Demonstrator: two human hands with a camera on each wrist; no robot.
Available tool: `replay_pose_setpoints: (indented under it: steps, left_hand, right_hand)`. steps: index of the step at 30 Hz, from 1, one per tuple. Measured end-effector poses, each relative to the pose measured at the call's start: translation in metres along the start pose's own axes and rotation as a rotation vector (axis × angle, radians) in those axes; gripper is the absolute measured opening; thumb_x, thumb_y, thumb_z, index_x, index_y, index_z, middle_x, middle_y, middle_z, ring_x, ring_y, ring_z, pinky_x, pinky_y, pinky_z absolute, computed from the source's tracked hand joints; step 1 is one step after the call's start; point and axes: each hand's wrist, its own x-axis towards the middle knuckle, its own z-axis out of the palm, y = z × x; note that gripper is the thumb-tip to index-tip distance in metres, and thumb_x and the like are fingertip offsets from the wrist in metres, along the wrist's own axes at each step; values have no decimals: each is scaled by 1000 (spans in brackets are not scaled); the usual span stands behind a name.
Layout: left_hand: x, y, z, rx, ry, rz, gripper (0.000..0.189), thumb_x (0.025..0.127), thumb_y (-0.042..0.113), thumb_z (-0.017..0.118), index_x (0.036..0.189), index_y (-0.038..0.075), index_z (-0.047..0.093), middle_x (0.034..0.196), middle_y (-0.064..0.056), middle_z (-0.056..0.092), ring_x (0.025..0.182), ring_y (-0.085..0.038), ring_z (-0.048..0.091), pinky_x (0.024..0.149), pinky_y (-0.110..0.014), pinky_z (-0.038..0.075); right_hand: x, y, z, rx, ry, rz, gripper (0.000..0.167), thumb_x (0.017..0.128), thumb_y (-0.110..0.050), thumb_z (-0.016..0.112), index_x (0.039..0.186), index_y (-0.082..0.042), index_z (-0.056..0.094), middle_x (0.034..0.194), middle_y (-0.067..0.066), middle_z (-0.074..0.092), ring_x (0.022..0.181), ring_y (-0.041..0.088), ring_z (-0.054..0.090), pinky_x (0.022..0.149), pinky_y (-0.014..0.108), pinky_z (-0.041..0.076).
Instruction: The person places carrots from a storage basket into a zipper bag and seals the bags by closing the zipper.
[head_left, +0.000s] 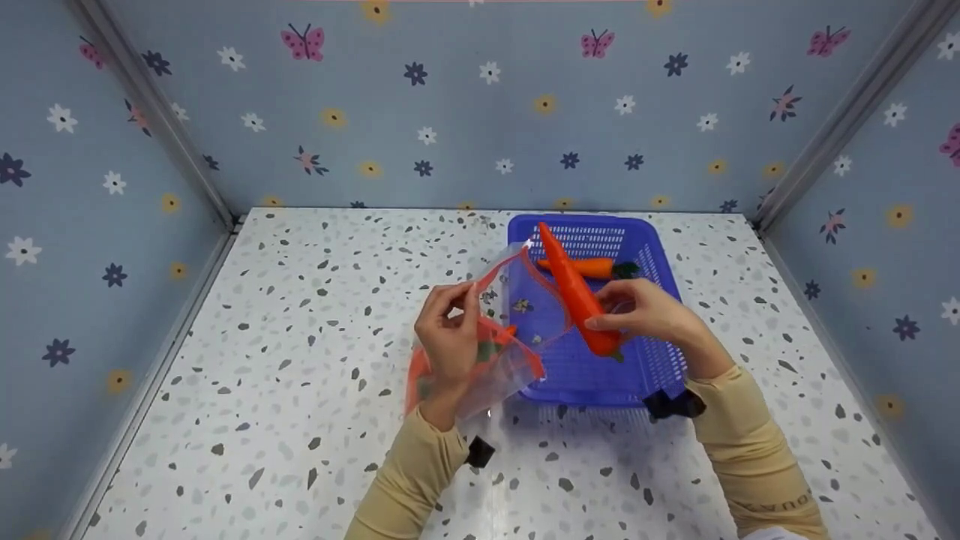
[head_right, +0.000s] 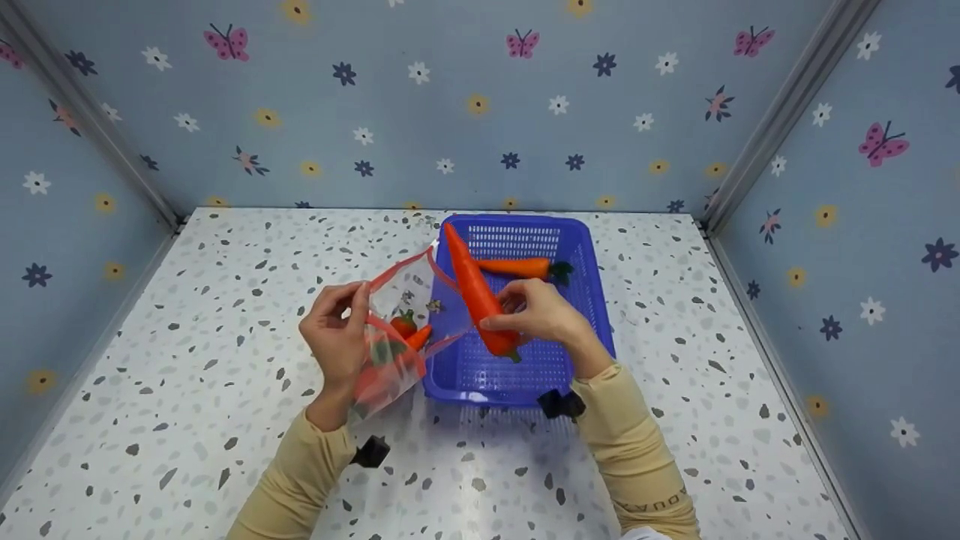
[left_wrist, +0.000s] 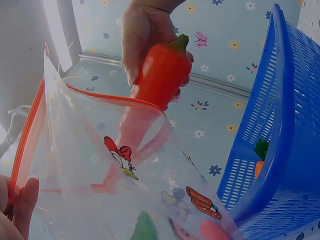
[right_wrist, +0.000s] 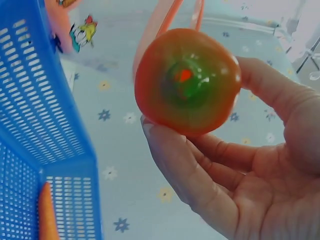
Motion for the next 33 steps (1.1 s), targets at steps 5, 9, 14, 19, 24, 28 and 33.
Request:
replay_pose_setpoints:
  steps: [5,9,14,19,24,28,33]
  left_hand:
    - [-1,-5,0,-12,1,6,8,78,-15,56,83,-14,62,72,-19,54,62,-14,51,43,-18,43]
    - [-4,-18,-1,-15,9,8,9,79,-12,57,84,-10,64,74,-13,55,62,-15,51,42,-20,43]
    - [-5,-23,-1,-10,11,13,8,81,-7,58,85,-7,65,74,-10,56,63,-16,52,41,-21,44]
    - [-6,-26,0,-6,14,6,8,82,-5,59,86,-6,66,75,-8,56,63,-16,53,41,-22,44]
    - [-6,-26,-1,-4,12,7,9,81,-6,58,86,-6,66,75,-10,56,63,-16,53,41,-22,44]
    - [-5,-20,-1,-10,5,-13,9,80,-10,58,85,-9,65,74,-12,56,62,-15,52,41,-23,44]
    - [-2,-3,0,5,-8,-4,8,79,-14,56,83,-13,62,73,-17,54,61,-16,52,43,-21,44]
  right_hand:
    - [-13,-4,5,-24,-26,-49,41,76,-25,71,102,3,58,88,14,58,72,23,59,59,33,52]
    - [-20,-6,8,-42,-42,-82,40,75,-24,72,101,3,59,85,12,58,70,23,57,57,31,52]
    - [-25,-9,10,-92,-63,-112,37,77,-22,70,101,3,59,84,10,59,71,22,56,58,29,51]
    - [-24,-10,10,-113,-99,-116,37,77,-24,69,101,3,61,83,10,61,70,21,57,61,30,51]
    - [-20,-15,10,-116,-129,-93,37,78,-26,69,100,2,62,82,9,61,69,20,57,61,30,51]
    - [-14,-20,11,-113,-122,-60,38,78,-30,68,100,1,63,82,9,61,67,19,57,60,30,51]
    - [-5,-26,14,-72,-93,-20,39,78,-33,68,98,0,64,81,9,62,65,19,57,58,30,51]
